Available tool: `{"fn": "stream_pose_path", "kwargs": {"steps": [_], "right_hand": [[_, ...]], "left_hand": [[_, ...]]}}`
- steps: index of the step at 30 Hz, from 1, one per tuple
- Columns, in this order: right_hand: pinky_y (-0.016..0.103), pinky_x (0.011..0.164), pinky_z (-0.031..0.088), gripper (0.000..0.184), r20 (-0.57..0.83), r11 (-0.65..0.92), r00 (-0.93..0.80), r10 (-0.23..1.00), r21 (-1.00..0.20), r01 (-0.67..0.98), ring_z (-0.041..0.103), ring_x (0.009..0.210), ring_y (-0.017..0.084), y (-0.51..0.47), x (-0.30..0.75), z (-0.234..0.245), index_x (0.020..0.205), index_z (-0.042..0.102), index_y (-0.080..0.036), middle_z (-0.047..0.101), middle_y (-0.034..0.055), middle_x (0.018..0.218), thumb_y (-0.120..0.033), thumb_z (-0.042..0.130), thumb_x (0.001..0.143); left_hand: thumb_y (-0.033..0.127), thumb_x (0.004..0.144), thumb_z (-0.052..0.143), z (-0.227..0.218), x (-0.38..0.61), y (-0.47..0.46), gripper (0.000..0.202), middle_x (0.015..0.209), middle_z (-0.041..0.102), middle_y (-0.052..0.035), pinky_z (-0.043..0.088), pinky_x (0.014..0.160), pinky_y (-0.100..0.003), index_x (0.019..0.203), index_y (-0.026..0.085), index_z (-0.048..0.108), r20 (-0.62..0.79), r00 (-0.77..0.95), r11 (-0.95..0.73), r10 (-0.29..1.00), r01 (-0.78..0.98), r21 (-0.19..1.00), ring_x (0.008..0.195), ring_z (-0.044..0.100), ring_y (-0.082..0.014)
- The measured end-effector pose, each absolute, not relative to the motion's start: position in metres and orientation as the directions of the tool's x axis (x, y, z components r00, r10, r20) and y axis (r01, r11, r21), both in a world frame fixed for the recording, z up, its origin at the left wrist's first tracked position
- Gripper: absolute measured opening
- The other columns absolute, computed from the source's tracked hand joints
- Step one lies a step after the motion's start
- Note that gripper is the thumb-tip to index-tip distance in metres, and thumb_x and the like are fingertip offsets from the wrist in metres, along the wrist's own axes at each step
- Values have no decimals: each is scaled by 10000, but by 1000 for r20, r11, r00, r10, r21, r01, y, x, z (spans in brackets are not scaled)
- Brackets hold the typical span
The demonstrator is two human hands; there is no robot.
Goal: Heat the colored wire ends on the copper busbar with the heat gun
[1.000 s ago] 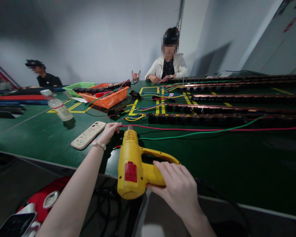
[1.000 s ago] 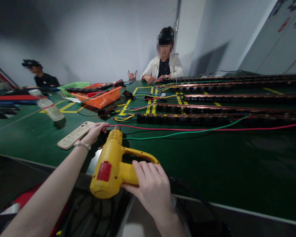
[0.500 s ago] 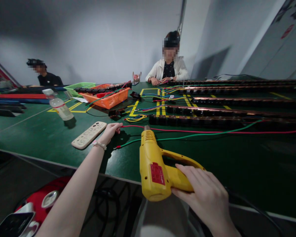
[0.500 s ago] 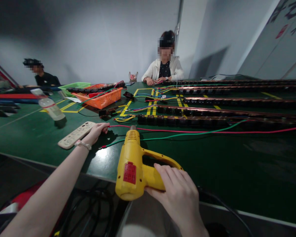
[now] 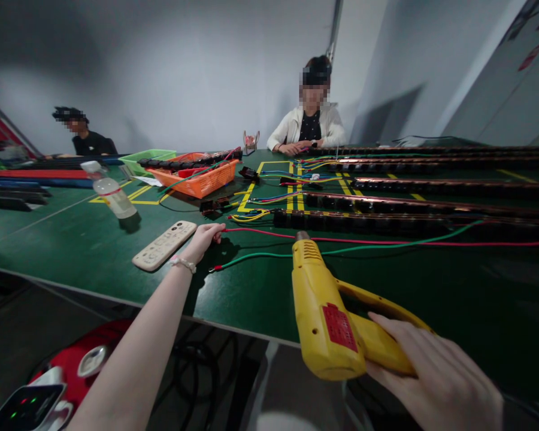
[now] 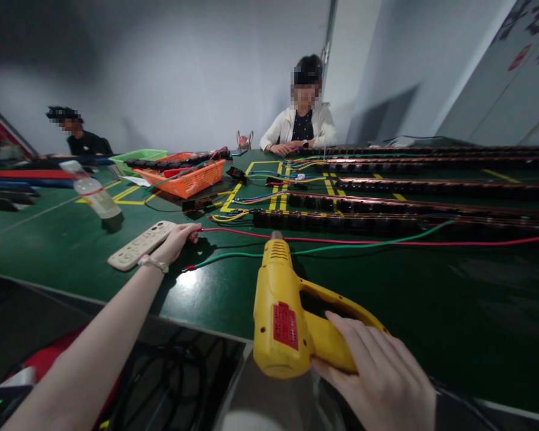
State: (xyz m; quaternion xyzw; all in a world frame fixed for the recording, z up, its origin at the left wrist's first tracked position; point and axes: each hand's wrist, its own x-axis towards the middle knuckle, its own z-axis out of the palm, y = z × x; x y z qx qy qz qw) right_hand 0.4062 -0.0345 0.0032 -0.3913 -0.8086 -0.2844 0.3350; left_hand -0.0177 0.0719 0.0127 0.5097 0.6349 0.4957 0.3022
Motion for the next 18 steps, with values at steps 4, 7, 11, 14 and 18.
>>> {"fn": "stream_pose_path", "kwargs": {"steps": [4, 7, 11, 14, 18], "right_hand": [[215, 807, 368, 377, 761, 479, -439, 477, 194, 856, 529, 838, 52, -39, 407, 5, 1070, 599, -206, 626, -63, 970, -438, 605, 772], [220, 790, 359, 376, 747, 475, -434, 503, 180, 861, 516, 829, 50, -42, 405, 4, 1069, 596, -205, 622, -67, 949, -458, 573, 792], [229, 791, 354, 397, 751, 478, -431, 500, 175, 861, 512, 829, 55, -42, 395, 1, 1074, 599, -195, 619, -54, 949, -478, 561, 797], [228, 820, 352, 396, 767, 494, -403, 500, 130, 860, 520, 852, 54, -41, 381, -1, 1064, 610, -189, 621, -36, 963, -472, 575, 789], [227, 815, 331, 392, 772, 530, -400, 494, 98, 842, 504, 834, 50, -41, 358, 0, 1041, 640, -179, 621, 5, 929, -476, 563, 796]], "left_hand": [[532, 680, 569, 14, -16, 73, 459, 521, 424, 8, 298, 551, -194, 542, 129, 399, 122, -302, -13, 945, 340, 940, 517, 398, -55], [536, 664, 583, 16, -13, 72, 466, 516, 415, 11, 301, 555, -197, 537, 128, 398, 116, -304, -8, 946, 335, 942, 508, 395, -51], [529, 638, 592, 20, -8, 70, 457, 514, 410, 14, 307, 556, -202, 535, 133, 390, 96, -326, 12, 940, 315, 949, 499, 394, -51], [534, 641, 587, 22, -6, 68, 454, 519, 419, 12, 306, 555, -200, 544, 130, 404, 93, -339, 23, 936, 323, 946, 499, 396, -50], [549, 657, 581, 22, -6, 68, 480, 503, 409, 12, 303, 552, -193, 529, 129, 388, 98, -332, 25, 938, 348, 937, 493, 388, -47]]}}
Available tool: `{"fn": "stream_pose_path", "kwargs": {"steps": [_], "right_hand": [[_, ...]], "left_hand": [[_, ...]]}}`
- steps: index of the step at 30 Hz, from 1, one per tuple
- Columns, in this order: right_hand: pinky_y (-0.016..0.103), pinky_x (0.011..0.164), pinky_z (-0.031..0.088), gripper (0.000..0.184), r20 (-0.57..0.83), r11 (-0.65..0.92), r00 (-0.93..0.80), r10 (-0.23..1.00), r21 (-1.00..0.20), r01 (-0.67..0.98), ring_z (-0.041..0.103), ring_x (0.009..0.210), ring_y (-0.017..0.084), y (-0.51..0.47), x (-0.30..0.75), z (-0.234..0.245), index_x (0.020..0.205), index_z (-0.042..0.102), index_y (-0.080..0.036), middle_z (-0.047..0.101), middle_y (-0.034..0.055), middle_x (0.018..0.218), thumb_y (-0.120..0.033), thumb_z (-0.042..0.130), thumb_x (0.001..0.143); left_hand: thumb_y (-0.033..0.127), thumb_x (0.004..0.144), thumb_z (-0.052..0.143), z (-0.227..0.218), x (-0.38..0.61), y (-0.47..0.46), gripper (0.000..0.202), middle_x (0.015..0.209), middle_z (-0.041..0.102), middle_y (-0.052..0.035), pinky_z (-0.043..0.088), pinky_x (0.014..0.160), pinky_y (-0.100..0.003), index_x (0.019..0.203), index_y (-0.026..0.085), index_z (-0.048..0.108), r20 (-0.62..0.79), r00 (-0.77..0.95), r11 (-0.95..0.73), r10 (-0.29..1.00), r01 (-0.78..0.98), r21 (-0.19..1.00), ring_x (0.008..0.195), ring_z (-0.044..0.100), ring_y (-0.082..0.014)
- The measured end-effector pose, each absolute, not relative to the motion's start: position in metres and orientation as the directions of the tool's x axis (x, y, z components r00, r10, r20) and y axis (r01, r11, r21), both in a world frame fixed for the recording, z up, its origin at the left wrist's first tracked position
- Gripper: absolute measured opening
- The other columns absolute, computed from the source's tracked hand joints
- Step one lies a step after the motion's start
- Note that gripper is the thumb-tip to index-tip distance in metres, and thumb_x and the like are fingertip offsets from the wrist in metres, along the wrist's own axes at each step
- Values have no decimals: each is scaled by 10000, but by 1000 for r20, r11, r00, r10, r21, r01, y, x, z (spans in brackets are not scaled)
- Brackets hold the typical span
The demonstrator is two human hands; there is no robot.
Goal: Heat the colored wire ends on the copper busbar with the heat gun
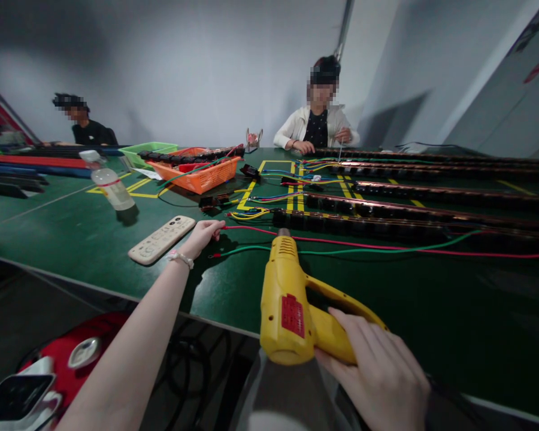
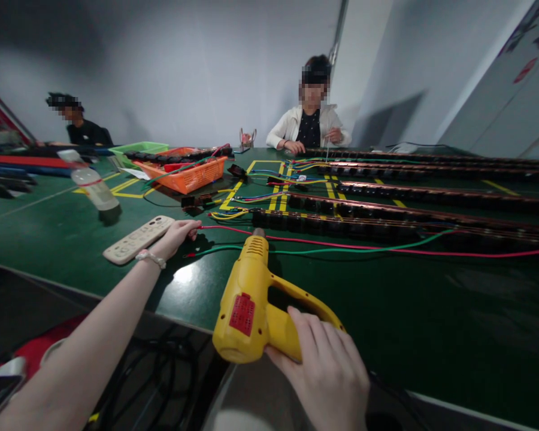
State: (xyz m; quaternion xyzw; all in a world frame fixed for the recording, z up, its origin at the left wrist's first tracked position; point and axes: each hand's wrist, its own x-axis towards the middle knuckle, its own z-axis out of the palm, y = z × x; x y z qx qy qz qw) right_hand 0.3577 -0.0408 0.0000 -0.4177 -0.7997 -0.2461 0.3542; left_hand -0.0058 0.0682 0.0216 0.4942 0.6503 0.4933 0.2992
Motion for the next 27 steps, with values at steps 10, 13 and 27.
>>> {"fn": "stream_pose_path", "kwargs": {"steps": [10, 13, 27], "right_hand": [[245, 825, 311, 431, 807, 644, -348, 477, -51, 763, 503, 854, 72, -40, 301, -8, 1032, 640, -171, 611, 32, 919, -518, 539, 797], [257, 831, 310, 447, 818, 654, -317, 479, -92, 751, 508, 853, 74, -40, 283, -10, 1034, 629, -174, 604, 32, 917, -540, 511, 805], [250, 829, 310, 485, 792, 681, -359, 493, -94, 726, 499, 863, 70, -41, 273, -10, 1051, 608, -192, 593, 17, 917, -582, 526, 774]], "left_hand": [[565, 704, 554, 15, -14, 72, 490, 501, 461, -6, 286, 532, -185, 529, 116, 463, 141, -316, 19, 938, 452, 892, 489, 382, -46], [566, 694, 564, 16, -13, 72, 489, 500, 464, -5, 288, 531, -182, 535, 112, 477, 142, -316, 17, 938, 452, 892, 490, 380, -45], [571, 651, 597, 14, -14, 72, 471, 517, 444, 11, 241, 506, -180, 598, 118, 479, 98, -323, 36, 941, 384, 923, 501, 360, -45]]}}
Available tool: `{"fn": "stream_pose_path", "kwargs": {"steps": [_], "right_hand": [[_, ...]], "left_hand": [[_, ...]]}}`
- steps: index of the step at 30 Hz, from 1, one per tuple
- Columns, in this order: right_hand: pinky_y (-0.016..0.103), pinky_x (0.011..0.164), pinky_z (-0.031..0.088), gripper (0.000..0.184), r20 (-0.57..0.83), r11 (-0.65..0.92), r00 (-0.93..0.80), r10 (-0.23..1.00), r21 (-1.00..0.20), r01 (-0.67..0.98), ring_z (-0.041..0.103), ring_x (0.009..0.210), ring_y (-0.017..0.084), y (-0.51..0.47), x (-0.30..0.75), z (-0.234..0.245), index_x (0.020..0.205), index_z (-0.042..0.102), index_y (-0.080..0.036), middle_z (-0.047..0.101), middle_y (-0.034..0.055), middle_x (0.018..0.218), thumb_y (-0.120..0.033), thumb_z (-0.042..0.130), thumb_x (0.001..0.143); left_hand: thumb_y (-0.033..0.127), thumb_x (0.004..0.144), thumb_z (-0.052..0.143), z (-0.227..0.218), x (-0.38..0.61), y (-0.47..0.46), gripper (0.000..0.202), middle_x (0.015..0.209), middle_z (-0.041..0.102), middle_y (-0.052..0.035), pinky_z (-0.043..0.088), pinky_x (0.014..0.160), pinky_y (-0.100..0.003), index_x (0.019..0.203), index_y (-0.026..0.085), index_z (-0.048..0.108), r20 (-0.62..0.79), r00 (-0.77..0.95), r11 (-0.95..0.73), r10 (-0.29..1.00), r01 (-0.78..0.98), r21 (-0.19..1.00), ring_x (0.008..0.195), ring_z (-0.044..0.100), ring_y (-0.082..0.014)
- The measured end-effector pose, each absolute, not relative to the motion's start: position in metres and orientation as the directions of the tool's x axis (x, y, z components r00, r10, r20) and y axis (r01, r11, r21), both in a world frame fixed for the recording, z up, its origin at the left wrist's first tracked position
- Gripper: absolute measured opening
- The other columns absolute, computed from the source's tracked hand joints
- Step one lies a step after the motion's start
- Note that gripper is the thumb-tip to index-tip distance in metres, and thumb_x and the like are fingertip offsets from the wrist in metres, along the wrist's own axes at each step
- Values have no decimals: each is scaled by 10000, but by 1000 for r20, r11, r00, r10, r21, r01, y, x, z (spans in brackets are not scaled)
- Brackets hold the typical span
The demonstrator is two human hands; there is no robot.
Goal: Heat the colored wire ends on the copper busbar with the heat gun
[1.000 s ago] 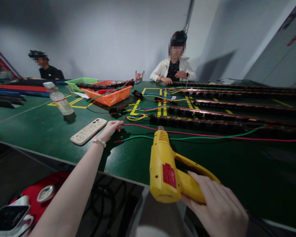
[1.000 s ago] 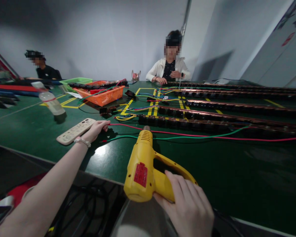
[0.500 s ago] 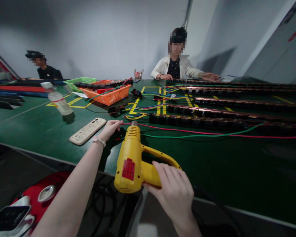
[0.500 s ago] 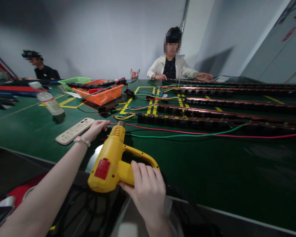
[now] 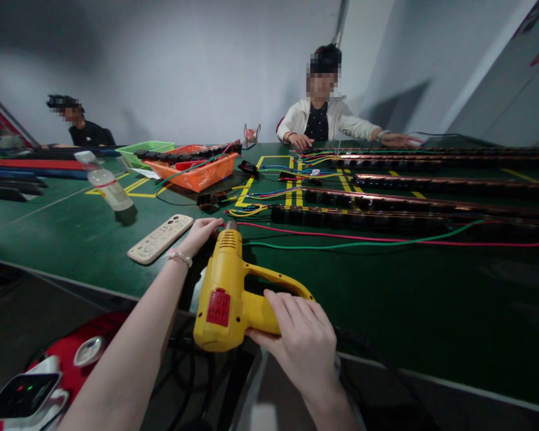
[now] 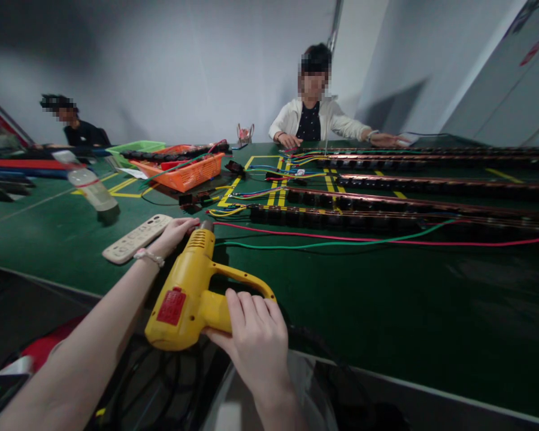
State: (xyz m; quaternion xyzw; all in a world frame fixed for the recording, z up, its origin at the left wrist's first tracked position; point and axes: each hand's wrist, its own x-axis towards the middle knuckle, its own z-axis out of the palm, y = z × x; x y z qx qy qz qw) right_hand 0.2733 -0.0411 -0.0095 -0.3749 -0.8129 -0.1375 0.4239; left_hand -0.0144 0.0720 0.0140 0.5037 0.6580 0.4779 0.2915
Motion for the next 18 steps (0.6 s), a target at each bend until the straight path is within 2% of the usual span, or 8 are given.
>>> {"fn": "stream_pose_path", "kwargs": {"steps": [4, 13, 18], "right_hand": [[240, 836, 299, 443, 794, 681, -354, 494, -101, 725, 503, 865, 71, -37, 286, -10, 1048, 616, -193, 606, 18, 924, -545, 523, 796], [218, 856, 320, 387, 792, 660, -383, 474, -32, 751, 526, 872, 59, -31, 328, -4, 1030, 635, -187, 626, 5, 951, -481, 575, 786], [218, 849, 337, 394, 782, 628, -392, 484, 2, 778, 542, 866, 53, -31, 348, -3, 1030, 635, -197, 627, -19, 957, -495, 580, 778]], "left_hand": [[568, 678, 575, 14, -15, 72, 479, 517, 454, 6, 291, 537, -181, 560, 116, 467, 128, -317, 13, 940, 407, 913, 502, 386, -44], [558, 699, 562, 13, -16, 73, 475, 519, 458, 4, 280, 538, -184, 559, 118, 451, 121, -322, 25, 939, 414, 910, 501, 390, -44], [555, 678, 574, 16, -13, 71, 475, 523, 437, 7, 301, 558, -183, 550, 117, 441, 121, -333, 26, 935, 404, 914, 507, 401, -46]]}}
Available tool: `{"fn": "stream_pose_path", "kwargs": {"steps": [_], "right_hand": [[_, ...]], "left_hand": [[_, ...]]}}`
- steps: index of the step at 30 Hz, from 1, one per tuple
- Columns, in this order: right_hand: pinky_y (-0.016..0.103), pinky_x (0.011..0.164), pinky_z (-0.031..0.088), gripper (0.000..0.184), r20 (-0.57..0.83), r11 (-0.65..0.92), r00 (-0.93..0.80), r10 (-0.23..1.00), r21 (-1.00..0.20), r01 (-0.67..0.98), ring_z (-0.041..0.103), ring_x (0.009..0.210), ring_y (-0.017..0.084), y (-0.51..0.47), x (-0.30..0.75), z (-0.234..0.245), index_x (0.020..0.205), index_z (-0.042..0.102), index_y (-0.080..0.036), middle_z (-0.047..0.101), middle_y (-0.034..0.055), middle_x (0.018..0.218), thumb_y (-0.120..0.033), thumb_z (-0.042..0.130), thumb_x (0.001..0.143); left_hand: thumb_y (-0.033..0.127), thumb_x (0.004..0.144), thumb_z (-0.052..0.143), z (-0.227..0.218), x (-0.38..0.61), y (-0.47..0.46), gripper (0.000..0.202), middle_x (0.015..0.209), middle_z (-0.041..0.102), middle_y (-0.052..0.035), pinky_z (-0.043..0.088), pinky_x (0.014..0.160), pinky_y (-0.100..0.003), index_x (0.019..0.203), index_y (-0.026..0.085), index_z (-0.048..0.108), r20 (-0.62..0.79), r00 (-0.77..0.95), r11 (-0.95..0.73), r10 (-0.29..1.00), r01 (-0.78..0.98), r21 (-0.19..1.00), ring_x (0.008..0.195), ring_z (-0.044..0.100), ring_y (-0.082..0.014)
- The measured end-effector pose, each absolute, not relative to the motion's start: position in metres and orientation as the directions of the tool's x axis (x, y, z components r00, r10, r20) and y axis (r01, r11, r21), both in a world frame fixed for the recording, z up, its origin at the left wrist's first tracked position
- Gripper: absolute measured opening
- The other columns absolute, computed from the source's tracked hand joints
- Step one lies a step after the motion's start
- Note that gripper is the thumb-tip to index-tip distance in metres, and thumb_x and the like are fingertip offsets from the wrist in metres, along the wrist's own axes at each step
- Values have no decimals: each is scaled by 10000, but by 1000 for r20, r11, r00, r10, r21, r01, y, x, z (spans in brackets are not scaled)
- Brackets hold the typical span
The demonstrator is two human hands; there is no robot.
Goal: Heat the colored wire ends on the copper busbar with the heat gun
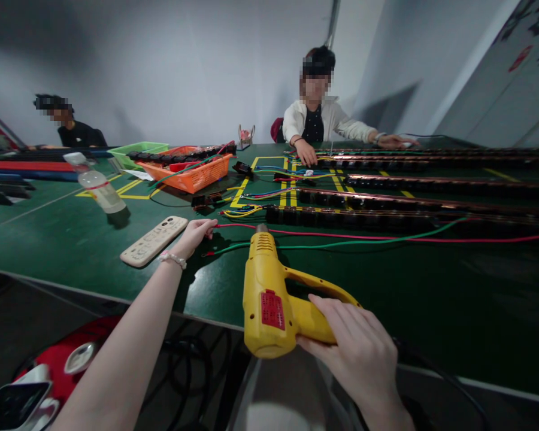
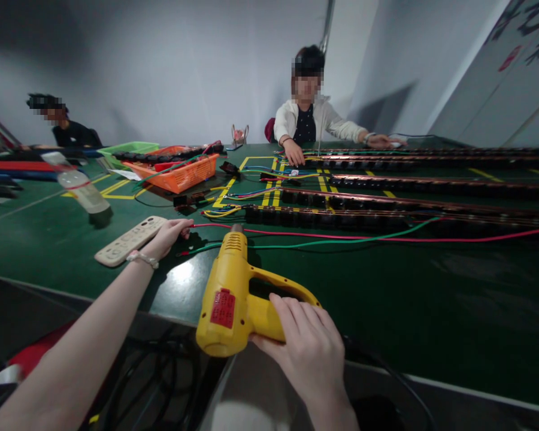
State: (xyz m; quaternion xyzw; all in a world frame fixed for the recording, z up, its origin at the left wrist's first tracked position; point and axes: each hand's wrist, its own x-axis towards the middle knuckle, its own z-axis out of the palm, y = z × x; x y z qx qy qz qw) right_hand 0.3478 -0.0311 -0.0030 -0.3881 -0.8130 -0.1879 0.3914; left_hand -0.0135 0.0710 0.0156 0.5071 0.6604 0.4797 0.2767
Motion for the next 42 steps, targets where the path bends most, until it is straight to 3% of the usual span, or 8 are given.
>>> {"fn": "stream_pose_path", "kwargs": {"steps": [5, 15, 24, 33, 42], "right_hand": [[220, 864, 351, 380, 783, 591, -395, 481, 43, 806, 558, 872, 50, -32, 368, -2, 1034, 642, -187, 633, -8, 973, -464, 591, 780], [226, 833, 383, 375, 784, 518, -399, 476, 117, 847, 561, 867, 59, -32, 407, -3, 1069, 598, -206, 626, -70, 987, -436, 609, 772], [228, 824, 364, 366, 791, 497, -406, 457, 152, 854, 547, 844, 61, -36, 404, 0, 1028, 618, -186, 630, -34, 942, -452, 595, 778], [234, 819, 337, 438, 795, 531, -394, 462, 108, 840, 516, 839, 65, -39, 373, -4, 1019, 634, -160, 626, 22, 924, -515, 583, 767], [261, 787, 290, 478, 795, 617, -365, 484, -14, 787, 460, 818, 86, -39, 325, -10, 1024, 602, -162, 589, 24, 865, -568, 521, 787]], "left_hand": [[547, 654, 585, 19, -11, 69, 451, 535, 447, 9, 310, 559, -185, 578, 117, 469, 96, -349, 50, 932, 387, 921, 510, 402, -49], [560, 644, 582, 20, -10, 69, 468, 527, 438, 14, 308, 562, -185, 559, 121, 446, 87, -356, 63, 930, 390, 919, 504, 404, -46], [544, 654, 592, 16, -14, 72, 458, 525, 442, 11, 315, 546, -186, 551, 125, 438, 116, -338, 22, 934, 379, 925, 504, 401, -49], [542, 683, 578, 14, -16, 73, 464, 526, 434, 8, 316, 563, -185, 549, 124, 427, 113, -328, 26, 938, 391, 920, 510, 411, -50], [522, 664, 577, 18, -11, 71, 442, 522, 433, 7, 301, 556, -188, 540, 127, 420, 100, -360, 53, 928, 393, 918, 504, 398, -50]]}}
